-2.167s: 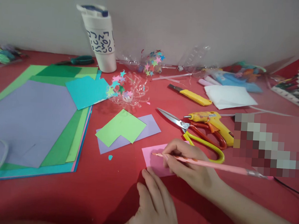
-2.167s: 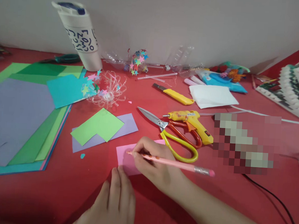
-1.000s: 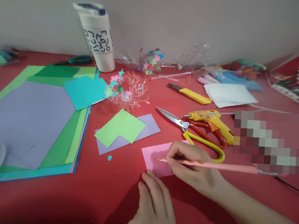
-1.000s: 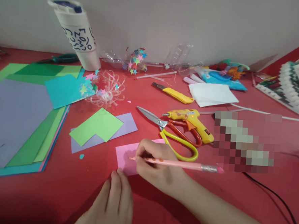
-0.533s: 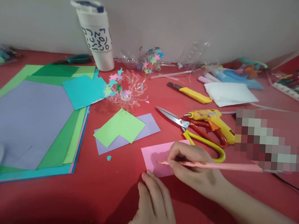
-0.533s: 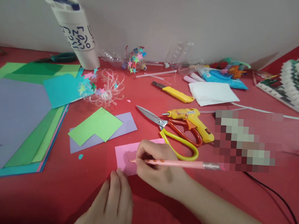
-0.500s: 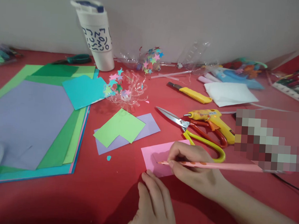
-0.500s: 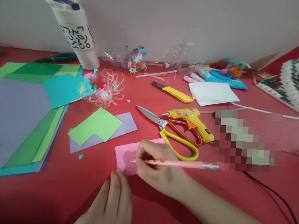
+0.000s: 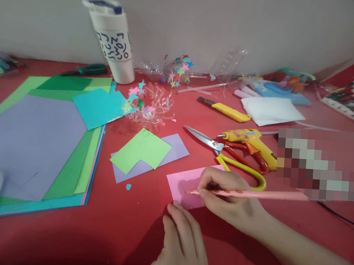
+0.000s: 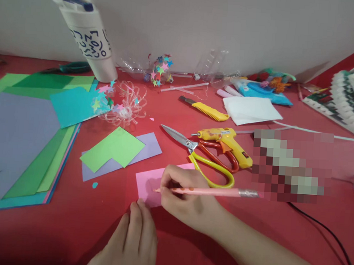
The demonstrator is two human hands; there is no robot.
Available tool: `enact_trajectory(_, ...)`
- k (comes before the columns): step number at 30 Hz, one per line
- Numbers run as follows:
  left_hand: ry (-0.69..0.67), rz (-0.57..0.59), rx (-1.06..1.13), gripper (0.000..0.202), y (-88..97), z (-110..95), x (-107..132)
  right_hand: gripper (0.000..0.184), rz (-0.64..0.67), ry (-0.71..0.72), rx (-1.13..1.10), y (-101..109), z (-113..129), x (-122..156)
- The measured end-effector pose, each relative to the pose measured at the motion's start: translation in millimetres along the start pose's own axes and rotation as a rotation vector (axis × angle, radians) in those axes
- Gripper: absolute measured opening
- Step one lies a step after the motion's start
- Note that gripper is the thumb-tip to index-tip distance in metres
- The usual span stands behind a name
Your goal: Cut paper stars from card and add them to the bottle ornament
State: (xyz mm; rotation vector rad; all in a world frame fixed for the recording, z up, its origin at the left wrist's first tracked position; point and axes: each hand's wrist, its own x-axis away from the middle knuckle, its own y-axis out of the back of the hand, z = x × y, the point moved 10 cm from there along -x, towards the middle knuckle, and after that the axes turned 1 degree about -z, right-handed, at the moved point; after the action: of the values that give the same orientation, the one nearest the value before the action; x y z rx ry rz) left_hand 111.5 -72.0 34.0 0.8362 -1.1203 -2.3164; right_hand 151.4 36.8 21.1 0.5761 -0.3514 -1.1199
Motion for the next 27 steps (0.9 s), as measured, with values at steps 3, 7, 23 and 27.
enact_trajectory(3, -0.004, 0.005, 0.008, 0.039, -0.8, -0.8, 0.8, 0.014, 0.0, 0.003, -0.001, -0.2, 1.5, -0.1)
enact_trajectory(7, -0.003, 0.006, 0.006, 0.038, -1.3, -2.1, 1.3, 0.013, 0.008, -0.005, -0.028, -2.2, 2.5, -1.4)
enact_trajectory(23, 0.006, 0.024, 0.038, 0.04, -0.5, -1.2, -1.2, 0.013, 0.005, 0.048, -0.057, -7.8, 13.2, -7.7)
enact_trajectory(27, -0.004, 0.022, 0.04, 0.039, 0.3, -1.5, -1.3, 0.013, 0.018, 0.049, -0.056, -11.4, 14.4, -8.3)
